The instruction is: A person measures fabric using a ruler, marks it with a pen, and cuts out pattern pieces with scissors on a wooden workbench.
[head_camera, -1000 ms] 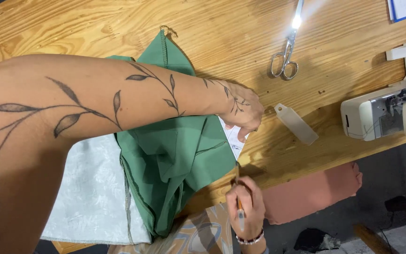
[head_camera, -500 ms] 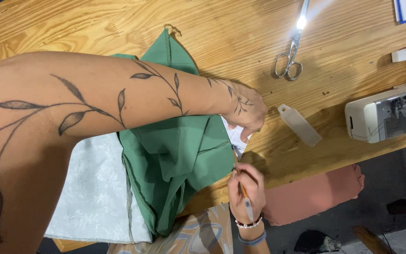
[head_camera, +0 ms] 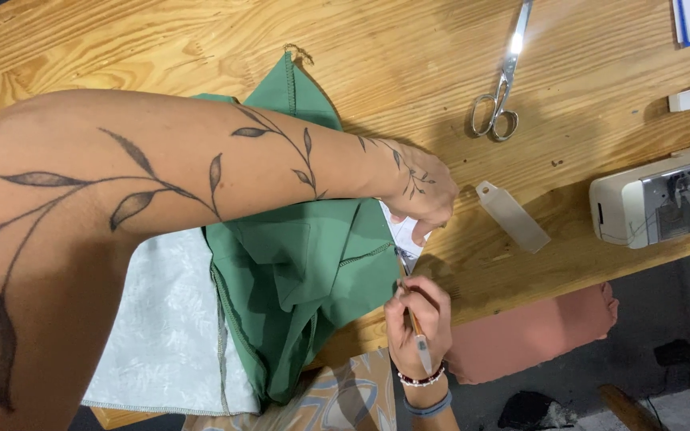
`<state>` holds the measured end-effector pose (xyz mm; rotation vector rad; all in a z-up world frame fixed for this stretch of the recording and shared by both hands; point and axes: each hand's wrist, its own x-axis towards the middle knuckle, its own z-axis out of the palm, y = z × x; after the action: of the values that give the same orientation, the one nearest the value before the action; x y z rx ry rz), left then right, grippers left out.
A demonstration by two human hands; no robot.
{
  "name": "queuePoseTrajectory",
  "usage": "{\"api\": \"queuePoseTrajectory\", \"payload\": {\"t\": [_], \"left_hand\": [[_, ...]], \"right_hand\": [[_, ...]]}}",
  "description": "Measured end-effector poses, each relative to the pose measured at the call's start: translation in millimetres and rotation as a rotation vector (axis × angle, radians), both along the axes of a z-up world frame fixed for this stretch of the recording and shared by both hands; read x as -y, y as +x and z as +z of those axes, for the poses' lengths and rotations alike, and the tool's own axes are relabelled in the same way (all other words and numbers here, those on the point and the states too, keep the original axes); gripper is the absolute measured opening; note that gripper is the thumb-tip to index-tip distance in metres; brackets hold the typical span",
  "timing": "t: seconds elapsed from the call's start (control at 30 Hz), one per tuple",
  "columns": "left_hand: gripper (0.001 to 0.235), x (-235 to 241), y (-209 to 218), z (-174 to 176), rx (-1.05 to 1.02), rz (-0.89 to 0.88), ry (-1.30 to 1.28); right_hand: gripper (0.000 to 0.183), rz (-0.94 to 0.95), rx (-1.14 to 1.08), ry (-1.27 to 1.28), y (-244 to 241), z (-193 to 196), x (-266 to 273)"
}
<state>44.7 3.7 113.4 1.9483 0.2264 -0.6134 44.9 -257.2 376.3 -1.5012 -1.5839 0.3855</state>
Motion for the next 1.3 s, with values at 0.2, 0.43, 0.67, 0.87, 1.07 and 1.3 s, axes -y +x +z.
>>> {"api": "queuePoseTrajectory", "payload": {"t": [0.2, 0.43, 0.67, 0.87, 1.07, 1.3], "left_hand": [[0.038, 10, -14, -27, 0.267, -0.046, -0.003], [0.024, 5, -36, 199, 0.104, -0.25, 0.204], [0.014, 2, -39, 196, 0.419, -0.7, 0.651], [0.019, 1, -49, 277, 0.022, -0.355, 0.326], [0.057, -16, -49, 287, -0.105, -0.171, 0.222], [0.012, -29, -132, 303, 0.437, 0.483, 0.419]], "right_hand": [[0.006, 0.001, -0.003, -0.014, -1, -9, -7], [0.007, 0.038, 0.022, -0.017, -6, 1, -23], [0.011, 0.001, 0.059, 0.127, -12, -16, -55], [0.01, 0.023, 0.056, 0.159, -13, -4, -57], [0.006, -0.1, -0.214, 0.345, 18, -6, 4], [0.014, -0.501, -0.134, -0.328, 37, 4, -13]]}}
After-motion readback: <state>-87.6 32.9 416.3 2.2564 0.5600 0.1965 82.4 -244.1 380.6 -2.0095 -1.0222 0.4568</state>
